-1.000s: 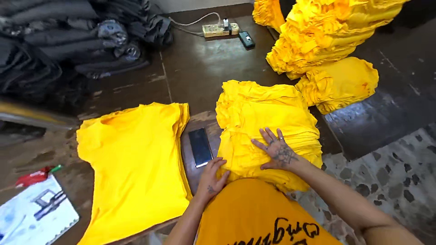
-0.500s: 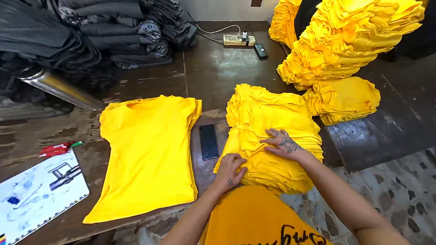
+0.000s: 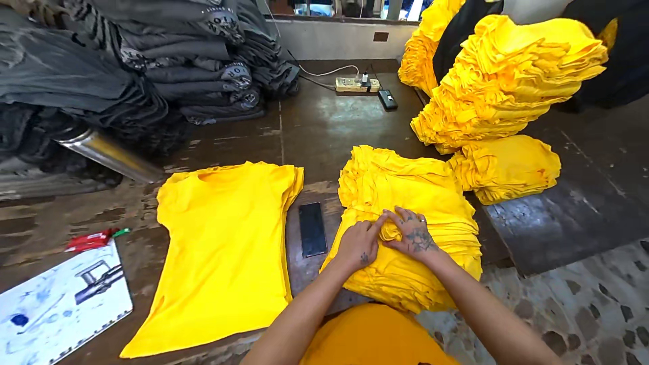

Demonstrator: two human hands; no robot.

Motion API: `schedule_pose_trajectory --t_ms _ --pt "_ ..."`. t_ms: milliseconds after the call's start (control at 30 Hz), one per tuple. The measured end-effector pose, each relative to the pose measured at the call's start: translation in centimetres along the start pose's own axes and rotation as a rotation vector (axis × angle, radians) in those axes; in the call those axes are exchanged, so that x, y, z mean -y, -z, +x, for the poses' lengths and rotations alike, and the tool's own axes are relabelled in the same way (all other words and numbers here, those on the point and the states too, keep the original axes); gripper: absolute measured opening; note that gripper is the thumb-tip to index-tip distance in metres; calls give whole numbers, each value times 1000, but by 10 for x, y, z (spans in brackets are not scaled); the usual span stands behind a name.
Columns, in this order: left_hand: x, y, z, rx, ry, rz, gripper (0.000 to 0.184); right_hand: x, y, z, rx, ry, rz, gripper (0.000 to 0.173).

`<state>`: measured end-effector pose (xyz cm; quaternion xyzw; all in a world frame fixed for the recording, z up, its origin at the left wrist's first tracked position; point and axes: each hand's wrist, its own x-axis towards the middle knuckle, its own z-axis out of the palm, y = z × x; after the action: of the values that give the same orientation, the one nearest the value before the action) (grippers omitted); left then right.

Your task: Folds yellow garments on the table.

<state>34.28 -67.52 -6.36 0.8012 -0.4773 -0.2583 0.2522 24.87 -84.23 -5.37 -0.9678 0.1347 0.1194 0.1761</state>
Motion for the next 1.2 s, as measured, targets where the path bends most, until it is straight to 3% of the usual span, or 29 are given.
schedule_pose_trajectory --t_ms 100,167,233,300,400,467,533,667,733,767,833,900,933,967,1067,1133,1200 --pt "5 -1 4 -42 -72 -356 69 14 17 6 125 -54 -37 62" --pt "17 -8 -2 -141 -93 -607 68 18 17 6 184 -63 -71 67" --pt "30 -13 -8 -257 -127 -698 59 19 13 6 175 -78 -68 72" --pt "38 -12 -15 -201 -112 -702 46 18 11 6 72 -89 -29 59" --pt "54 -9 -25 76 -218 -455 35 12 33 17 -147 -270 201 43" --pt "69 -19 -27 125 -372 -306 28 2 52 23 -261 -382 348 38" --pt "77 -21 -26 139 -406 -304 27 -6 71 20 -364 -413 370 35" --pt "56 14 -5 257 -179 -585 44 5 114 -8 -587 -286 253 25" --pt "45 32 8 255 -93 -746 48 29 121 -38 -698 -101 139 28" --pt "41 43 11 230 -53 -765 41 46 122 -54 -733 10 52 31" --pt "33 65 6 234 70 -747 36 81 114 -82 -671 117 -28 30" --pt "28 71 -6 274 273 -913 37 91 84 -97 -632 119 -22 26" --pt "37 57 -9 243 220 -887 35 87 64 -102 -650 98 -13 25" --pt "53 35 -11 194 53 -744 37 83 43 -107 -685 62 -8 23" --pt "75 -7 -12 51 -369 -357 62 76 -8 -120 -834 -63 50 21" --pt "73 -16 -17 -28 -449 -336 63 76 -22 -124 -935 -93 82 22" --pt "71 -24 -18 -141 -444 -397 50 76 -21 -127 -977 -101 74 22"
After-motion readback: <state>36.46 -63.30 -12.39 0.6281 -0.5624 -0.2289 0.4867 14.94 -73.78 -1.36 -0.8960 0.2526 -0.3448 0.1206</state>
